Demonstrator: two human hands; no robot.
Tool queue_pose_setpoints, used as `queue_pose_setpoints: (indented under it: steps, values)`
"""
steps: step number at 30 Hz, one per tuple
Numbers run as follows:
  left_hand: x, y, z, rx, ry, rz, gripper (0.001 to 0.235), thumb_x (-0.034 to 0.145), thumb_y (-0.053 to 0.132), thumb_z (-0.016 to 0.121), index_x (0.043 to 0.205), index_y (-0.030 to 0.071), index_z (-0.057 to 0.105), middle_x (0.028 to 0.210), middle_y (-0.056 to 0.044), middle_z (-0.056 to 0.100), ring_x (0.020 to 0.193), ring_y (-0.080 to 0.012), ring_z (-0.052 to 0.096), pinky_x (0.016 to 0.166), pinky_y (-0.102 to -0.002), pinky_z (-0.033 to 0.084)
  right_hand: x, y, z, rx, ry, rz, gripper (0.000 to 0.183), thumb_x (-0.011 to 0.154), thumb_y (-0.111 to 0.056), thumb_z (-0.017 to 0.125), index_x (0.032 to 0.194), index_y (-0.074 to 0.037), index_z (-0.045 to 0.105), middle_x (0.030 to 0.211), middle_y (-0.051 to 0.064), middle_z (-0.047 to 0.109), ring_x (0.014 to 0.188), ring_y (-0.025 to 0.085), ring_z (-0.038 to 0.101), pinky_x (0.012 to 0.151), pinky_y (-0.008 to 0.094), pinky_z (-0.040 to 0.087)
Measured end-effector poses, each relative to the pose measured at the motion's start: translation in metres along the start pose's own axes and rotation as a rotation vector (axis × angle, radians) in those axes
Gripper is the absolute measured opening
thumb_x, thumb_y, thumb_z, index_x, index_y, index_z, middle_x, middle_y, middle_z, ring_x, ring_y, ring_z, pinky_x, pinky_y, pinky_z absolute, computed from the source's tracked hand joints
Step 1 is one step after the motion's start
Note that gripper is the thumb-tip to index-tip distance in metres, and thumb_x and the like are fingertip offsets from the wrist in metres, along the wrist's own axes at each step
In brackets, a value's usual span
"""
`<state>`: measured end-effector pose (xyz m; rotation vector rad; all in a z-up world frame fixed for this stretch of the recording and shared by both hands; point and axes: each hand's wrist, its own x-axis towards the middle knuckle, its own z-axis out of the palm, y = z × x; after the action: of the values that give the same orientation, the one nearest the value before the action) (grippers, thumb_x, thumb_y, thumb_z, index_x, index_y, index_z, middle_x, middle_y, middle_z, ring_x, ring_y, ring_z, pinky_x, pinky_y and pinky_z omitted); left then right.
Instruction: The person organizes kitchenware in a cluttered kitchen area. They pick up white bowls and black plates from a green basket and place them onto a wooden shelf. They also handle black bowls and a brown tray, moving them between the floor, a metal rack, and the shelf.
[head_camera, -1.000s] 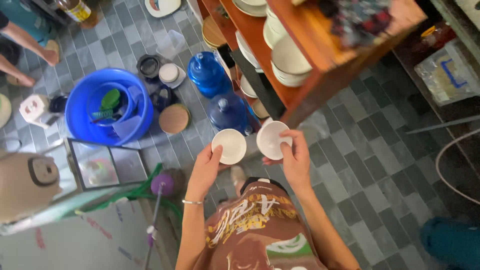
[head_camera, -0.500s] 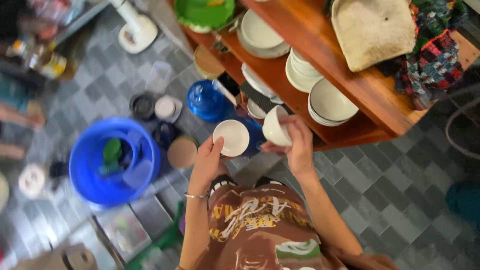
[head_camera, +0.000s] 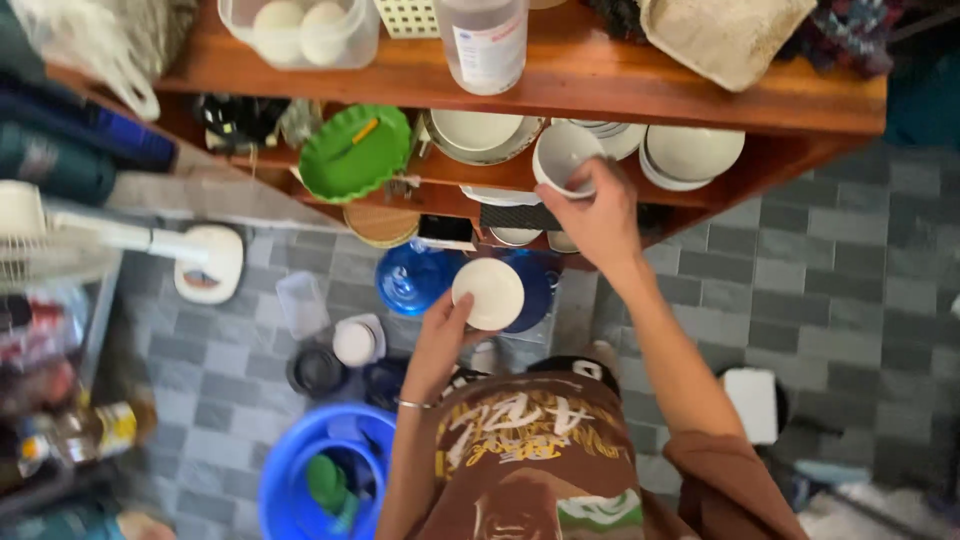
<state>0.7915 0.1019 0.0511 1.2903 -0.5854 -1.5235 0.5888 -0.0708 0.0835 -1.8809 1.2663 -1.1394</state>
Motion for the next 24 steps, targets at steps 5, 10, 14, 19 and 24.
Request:
queue_pose_setpoints:
  steps: [5,10,14,19,24]
  values:
    - [0.001,0.009,-0.04,0.057,-0.08,-0.08,0.043,0.104,0.026,0.05,0.133,-0.005,0.06,0.119,-0.015,0.071,0.104,-0.0241,0.072,0.089,-0.039,0.063,-0.004,-0.029,0.006,-0.289,-0.068,0.181,0.047,0.089,-0.035,0.086,0.099,0.0,0.056,0.096,0.017,0.066,0.08,0.034,0.068,0.07,0.045,0.053]
    - [0.002,0.02,-0.075,0.063,-0.1,-0.06,0.043,0.104,0.027,0.05,0.133,-0.004,0.06,0.12,-0.014,0.071,0.105,-0.0242,0.072,0.09,-0.038,0.063,-0.03,-0.018,0.015,-0.356,0.108,0.181,0.046,0.092,-0.032,0.083,0.109,-0.001,0.054,0.1,0.02,0.064,0.09,0.039,0.063,0.078,0.048,0.05]
    - [0.001,0.016,-0.104,0.07,-0.083,-0.102,0.043,0.105,0.026,0.051,0.131,-0.007,0.06,0.121,-0.016,0.071,0.107,-0.0251,0.073,0.092,-0.039,0.064,-0.043,0.014,-0.016,-0.475,0.321,0.056,0.044,0.105,-0.028,0.083,0.113,0.001,0.051,0.112,0.021,0.056,0.102,0.04,0.058,0.092,0.048,0.048]
    - [-0.002,0.023,-0.129,0.117,-0.095,-0.111,0.046,0.103,0.027,0.05,0.136,-0.004,0.059,0.123,-0.015,0.07,0.109,-0.0242,0.071,0.092,-0.039,0.063,-0.033,0.022,-0.064,-0.635,0.401,0.152,0.044,0.094,-0.028,0.089,0.109,-0.001,0.058,0.118,0.021,0.053,0.103,0.041,0.06,0.086,0.052,0.051]
    - [-0.004,0.032,-0.146,0.126,-0.058,-0.1,0.047,0.103,0.028,0.049,0.138,-0.003,0.057,0.123,-0.016,0.07,0.11,-0.0252,0.071,0.091,-0.039,0.063,-0.012,0.037,-0.077,-0.828,0.33,0.078,0.036,0.087,-0.027,0.091,0.102,-0.003,0.069,0.111,0.017,0.063,0.105,0.04,0.061,0.08,0.052,0.053]
